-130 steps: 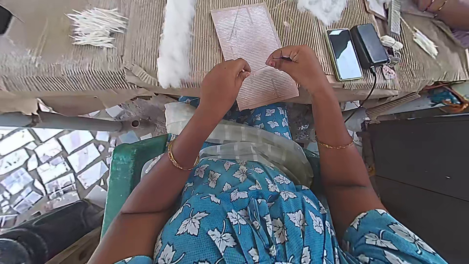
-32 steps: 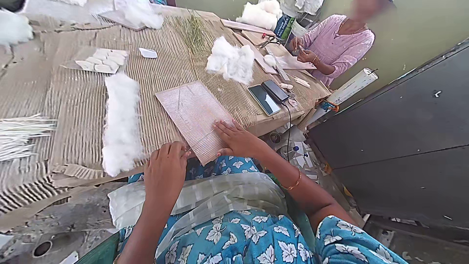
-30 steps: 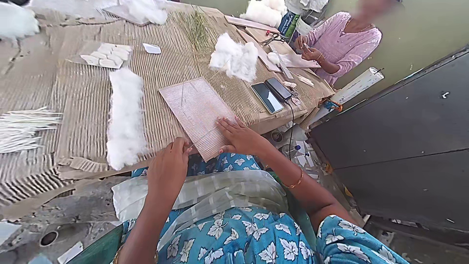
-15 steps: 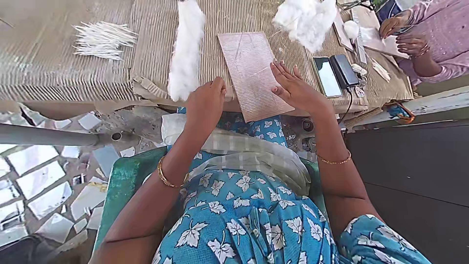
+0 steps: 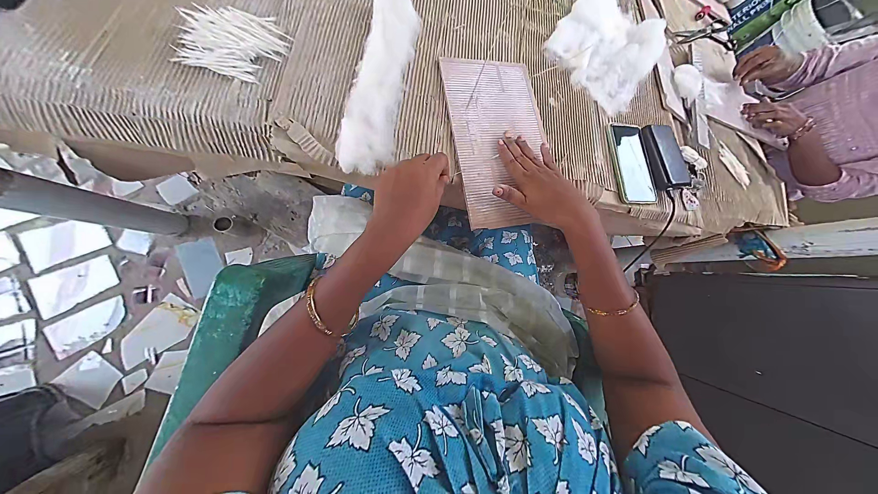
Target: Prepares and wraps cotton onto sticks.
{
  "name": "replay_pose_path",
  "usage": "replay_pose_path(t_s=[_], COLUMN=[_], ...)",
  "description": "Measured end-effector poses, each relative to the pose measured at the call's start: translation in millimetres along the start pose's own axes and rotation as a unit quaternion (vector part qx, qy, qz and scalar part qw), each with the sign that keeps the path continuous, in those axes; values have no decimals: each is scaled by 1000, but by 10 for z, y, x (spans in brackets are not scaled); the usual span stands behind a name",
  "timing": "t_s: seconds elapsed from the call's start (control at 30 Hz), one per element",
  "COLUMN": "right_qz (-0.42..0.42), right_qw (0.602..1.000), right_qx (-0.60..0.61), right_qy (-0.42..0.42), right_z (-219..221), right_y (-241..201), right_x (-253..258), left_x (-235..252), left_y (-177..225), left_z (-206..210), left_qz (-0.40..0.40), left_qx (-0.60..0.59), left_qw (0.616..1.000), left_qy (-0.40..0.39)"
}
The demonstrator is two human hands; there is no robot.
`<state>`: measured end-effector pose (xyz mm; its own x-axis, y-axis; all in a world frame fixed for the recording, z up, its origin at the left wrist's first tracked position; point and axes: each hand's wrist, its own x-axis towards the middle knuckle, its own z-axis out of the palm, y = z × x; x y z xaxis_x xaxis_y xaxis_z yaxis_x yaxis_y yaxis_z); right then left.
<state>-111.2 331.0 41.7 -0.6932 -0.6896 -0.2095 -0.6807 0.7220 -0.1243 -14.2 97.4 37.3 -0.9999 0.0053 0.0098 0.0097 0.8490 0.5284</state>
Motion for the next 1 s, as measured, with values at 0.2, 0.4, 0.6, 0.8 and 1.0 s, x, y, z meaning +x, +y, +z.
replay_pose_path(t_s=[0.2, 0.4, 0.6, 0.8, 1.0], right_qz=[-3, -6, 7, 12, 13], right_qw=[1000, 1000, 1000, 999, 999], right_qx=[10, 25, 13, -2, 12], right_qy=[-12, 10, -16, -35, -32], right_z=[-46, -237, -155, -128, -134], right_y=[-40, -80, -64, -140, -142], right_x=[-482, -135, 413, 65, -441], left_x=[-165, 27, 211, 110, -64], left_y=[53, 50, -5, 20, 13], left_z=[-17, -89, -69, -84, -8], left_qz=[10, 21, 10, 3, 34], left_qx=[-18, 17, 51, 30, 32], left_qw=[1000, 998, 998, 999, 999], left_qy=[-14, 49, 39, 12, 27])
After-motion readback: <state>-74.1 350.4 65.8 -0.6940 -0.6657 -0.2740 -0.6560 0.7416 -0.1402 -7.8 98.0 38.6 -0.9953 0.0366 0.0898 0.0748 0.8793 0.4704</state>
